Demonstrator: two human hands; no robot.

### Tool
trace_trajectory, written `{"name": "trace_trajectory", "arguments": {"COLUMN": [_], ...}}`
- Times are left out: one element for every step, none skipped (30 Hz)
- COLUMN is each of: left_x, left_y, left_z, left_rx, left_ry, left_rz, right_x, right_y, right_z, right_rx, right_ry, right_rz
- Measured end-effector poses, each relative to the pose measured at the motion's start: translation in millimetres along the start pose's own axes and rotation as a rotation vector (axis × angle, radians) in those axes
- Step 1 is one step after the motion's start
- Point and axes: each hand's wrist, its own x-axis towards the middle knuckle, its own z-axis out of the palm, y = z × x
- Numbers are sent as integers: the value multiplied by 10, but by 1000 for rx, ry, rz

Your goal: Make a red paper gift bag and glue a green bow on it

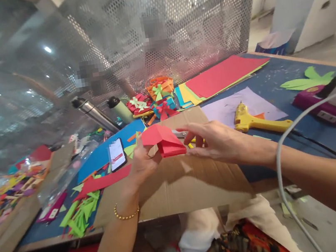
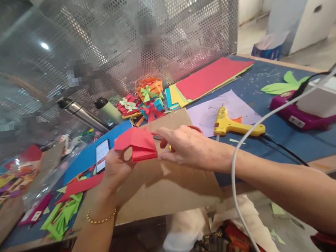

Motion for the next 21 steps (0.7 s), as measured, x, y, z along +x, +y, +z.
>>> {"name": "trace_trajectory", "arguments": {"left_x": [5, 14, 26, 39, 51, 62, 70, 74, 74, 72, 67, 60, 54, 49, 49, 52, 61, 74, 91, 112, 135], "left_y": [26, 55, 86, 118, 149, 179, 206, 230, 250, 265, 276, 282, 284, 282, 278, 271, 262, 252, 240, 227, 215], "left_z": [-4, -8, -11, -11, -10, -7, -2, 4, 10, 15, 20, 24, 28, 33, 39, 46, 55, 67, 81, 97, 113], "left_rx": [30, 61, 87, 107, 120, 126, 127, 126, 126, 128, 130, 131, 127, 118, 104, 89, 74, 61, 50, 36, 16], "left_ry": [10, 16, 16, 7, -9, -29, -47, -59, -63, -63, -57, -50, -44, -43, -49, -63, -77, -93, -106, -118, -132], "left_rz": [25, 47, 65, 80, 93, 105, 113, 111, 103, 85, 56, 20, -16, -47, -70, -84, -86, -83, -78, -74, -70], "right_x": [-4, -8, -12, -14, -14, -10, -4, 6, 18, 32, 45, 58, 71, 82, 93, 104, 115, 126, 136, 145, 151], "right_y": [3, 8, 13, 17, 22, 25, 30, 35, 41, 50, 61, 76, 93, 114, 137, 163, 189, 216, 243, 268, 292], "right_z": [-3, -5, -6, -6, -5, -4, -4, -6, -8, -11, -16, -20, -24, -28, -31, -32, -33, -31, -28, -24, -19], "right_rx": [2, 1, -3, -8, -11, -8, 4, 23, 51, 89, 133, 183, 236, 291, 346, 394, 432, 461, 477, 483, 477], "right_ry": [-1, -2, -1, 2, 11, 21, 31, 43, 49, 52, 51, 45, 38, 26, 12, -1, -13, -23, -30, -35, -37], "right_rz": [-3, -2, 2, 9, 18, 26, 32, 38, 47, 59, 77, 102, 132, 165, 196, 222, 240, 252, 258, 263, 270]}}
